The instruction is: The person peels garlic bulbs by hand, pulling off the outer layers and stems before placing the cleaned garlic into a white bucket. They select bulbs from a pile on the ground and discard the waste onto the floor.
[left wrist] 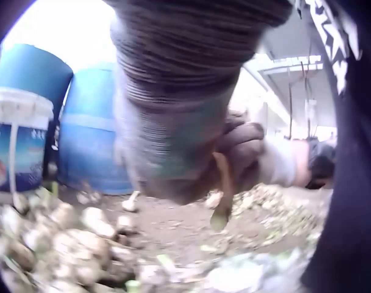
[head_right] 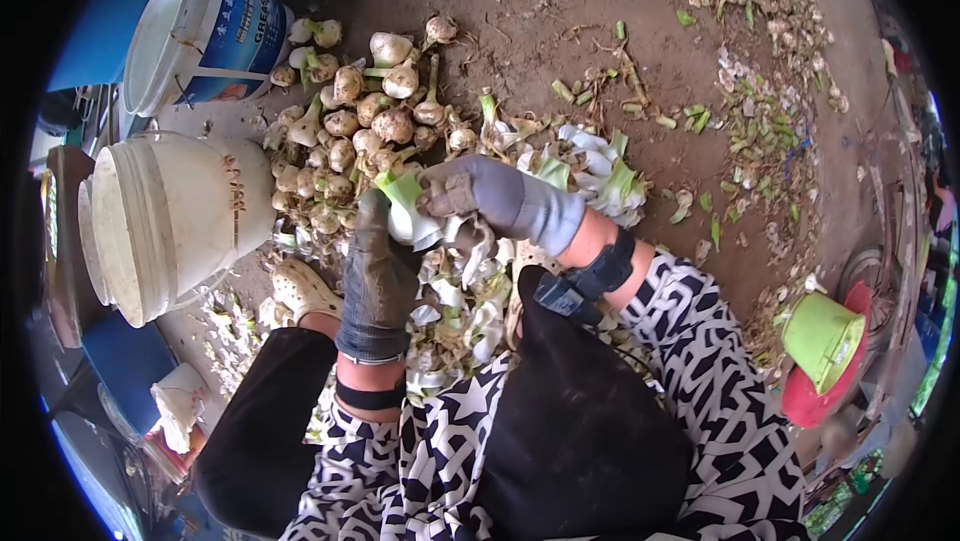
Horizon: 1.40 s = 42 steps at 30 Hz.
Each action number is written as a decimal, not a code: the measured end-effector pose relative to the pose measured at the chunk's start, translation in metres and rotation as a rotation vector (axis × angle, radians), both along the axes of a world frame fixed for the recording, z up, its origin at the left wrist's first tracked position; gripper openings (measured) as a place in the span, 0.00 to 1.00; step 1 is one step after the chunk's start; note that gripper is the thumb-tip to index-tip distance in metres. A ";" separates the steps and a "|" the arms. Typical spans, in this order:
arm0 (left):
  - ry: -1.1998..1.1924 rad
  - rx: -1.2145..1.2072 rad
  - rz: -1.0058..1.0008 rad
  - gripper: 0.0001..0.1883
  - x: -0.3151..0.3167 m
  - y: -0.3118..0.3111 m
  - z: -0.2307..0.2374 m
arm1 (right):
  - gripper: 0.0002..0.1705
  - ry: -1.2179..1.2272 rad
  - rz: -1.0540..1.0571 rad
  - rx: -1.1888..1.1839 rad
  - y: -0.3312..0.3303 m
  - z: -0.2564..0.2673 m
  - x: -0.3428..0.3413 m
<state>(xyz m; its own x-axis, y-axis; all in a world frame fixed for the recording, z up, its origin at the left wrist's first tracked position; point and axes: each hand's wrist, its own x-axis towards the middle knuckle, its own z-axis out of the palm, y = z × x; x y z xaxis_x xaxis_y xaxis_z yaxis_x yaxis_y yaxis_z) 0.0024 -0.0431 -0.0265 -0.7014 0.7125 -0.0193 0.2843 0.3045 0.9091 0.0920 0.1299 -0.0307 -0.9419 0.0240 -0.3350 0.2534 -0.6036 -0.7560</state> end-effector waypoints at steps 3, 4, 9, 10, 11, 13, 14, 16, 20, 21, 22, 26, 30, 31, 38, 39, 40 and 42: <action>-0.987 0.348 0.201 0.16 0.003 0.018 0.028 | 0.09 -0.024 -0.166 -0.266 -0.010 0.012 0.003; -1.104 0.505 0.264 0.16 0.006 0.018 0.022 | 0.09 -0.016 -0.187 -0.273 -0.007 0.008 0.006; -1.361 0.696 0.107 0.17 -0.019 0.015 0.023 | 0.13 -0.126 0.055 0.203 0.026 -0.025 0.050; -1.410 0.734 0.113 0.17 -0.021 0.014 0.021 | 0.13 -0.119 0.048 0.200 0.022 -0.027 0.057; -1.421 0.820 0.037 0.20 -0.023 0.016 0.020 | 0.16 -0.112 0.001 0.204 0.021 -0.031 0.070; -1.525 0.897 0.156 0.21 -0.029 0.019 0.023 | 0.22 0.069 -0.053 0.411 0.027 -0.046 0.112; -1.548 0.920 0.208 0.23 -0.034 0.020 0.023 | 0.26 0.249 -0.062 0.615 0.032 -0.055 0.128; -1.486 0.919 0.351 0.26 -0.039 0.023 0.021 | 0.08 0.557 0.008 1.248 0.050 0.028 0.121; -1.470 0.790 0.533 0.24 -0.062 0.022 0.015 | 0.22 -0.223 -0.220 0.252 0.074 -0.017 0.159; -1.507 0.817 0.504 0.21 -0.073 0.016 0.009 | 0.21 -0.413 0.075 0.913 0.072 -0.004 0.144; -1.576 0.882 0.594 0.17 -0.098 0.016 0.001 | 0.20 -0.585 0.414 1.561 0.064 0.009 0.124; -1.379 0.915 -0.109 0.37 -0.214 0.017 0.085 | 0.18 -0.242 0.050 1.529 0.022 -0.032 0.085; -0.850 0.765 0.382 0.37 -0.197 0.031 0.133 | 0.21 -0.195 0.819 1.508 -0.044 -0.034 -0.004; -0.732 0.627 0.448 0.34 -0.186 0.032 0.123 | 0.19 -0.156 1.057 1.576 -0.056 -0.040 -0.024; -0.623 -0.052 0.359 0.23 -0.032 -0.041 -0.010 | 0.20 -0.329 1.339 1.571 -0.078 -0.119 -0.048; -0.693 -0.043 0.351 0.23 -0.013 -0.044 -0.017 | 0.19 -0.351 1.318 1.504 -0.069 -0.126 -0.041; -0.768 -0.039 0.340 0.24 0.007 -0.046 -0.024 | 0.16 -0.304 1.216 1.548 -0.057 -0.128 -0.031; -0.603 -0.191 0.249 0.30 0.036 -0.047 -0.043 | 0.19 -0.300 0.941 1.417 -0.038 -0.109 -0.018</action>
<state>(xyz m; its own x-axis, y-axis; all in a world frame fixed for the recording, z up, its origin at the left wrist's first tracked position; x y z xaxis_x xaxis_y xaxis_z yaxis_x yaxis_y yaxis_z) 0.0382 -0.0899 -0.0694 -0.6709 0.4763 -0.5684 -0.3553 0.4663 0.8101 0.0741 0.0923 -0.1392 -0.7186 -0.0464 -0.6939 0.3212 0.8628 -0.3903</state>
